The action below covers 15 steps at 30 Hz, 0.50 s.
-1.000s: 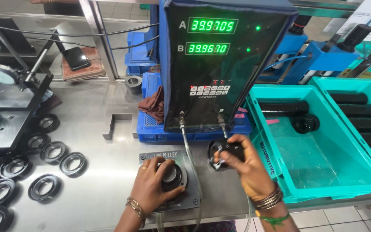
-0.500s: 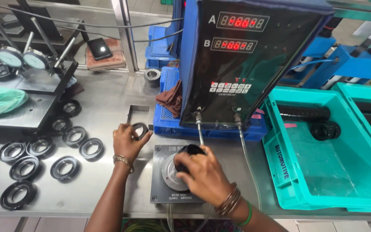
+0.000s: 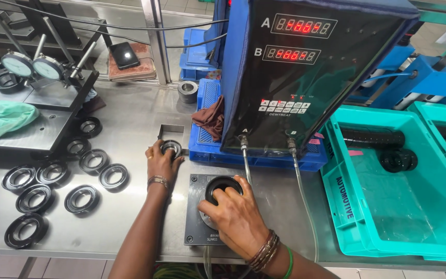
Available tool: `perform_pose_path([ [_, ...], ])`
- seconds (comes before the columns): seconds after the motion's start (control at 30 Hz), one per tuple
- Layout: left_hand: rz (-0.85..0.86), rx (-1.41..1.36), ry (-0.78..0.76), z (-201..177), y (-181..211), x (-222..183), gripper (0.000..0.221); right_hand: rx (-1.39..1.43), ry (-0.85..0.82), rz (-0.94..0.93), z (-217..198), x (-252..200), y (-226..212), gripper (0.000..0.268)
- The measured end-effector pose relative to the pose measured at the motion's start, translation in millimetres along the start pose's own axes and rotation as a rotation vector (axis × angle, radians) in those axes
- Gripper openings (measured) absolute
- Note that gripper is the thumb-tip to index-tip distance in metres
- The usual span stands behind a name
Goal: The recorder is seen inspecting and measuring circular metal components using a digital measurement device and a manual gauge fixture.
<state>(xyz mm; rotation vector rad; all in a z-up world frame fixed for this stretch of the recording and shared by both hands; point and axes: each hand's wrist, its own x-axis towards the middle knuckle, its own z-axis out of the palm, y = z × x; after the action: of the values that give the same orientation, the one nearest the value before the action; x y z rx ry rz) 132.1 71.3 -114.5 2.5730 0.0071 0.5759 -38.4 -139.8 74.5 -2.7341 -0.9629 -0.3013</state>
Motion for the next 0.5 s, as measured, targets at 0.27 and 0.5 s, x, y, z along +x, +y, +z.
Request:
perform_pose_path([
  [0.27,-0.095,-0.001,-0.006,-0.2,6.3,6.7,0.029,0.139,0.076,0.032,5.2,-3.8,8.2,0.018],
  [0.5,-0.042,0.351,-0.093,-53.5,-11.7,-34.7,0.057,0.794,0.196,0.296,24.2,-29.0,83.4,0.027],
])
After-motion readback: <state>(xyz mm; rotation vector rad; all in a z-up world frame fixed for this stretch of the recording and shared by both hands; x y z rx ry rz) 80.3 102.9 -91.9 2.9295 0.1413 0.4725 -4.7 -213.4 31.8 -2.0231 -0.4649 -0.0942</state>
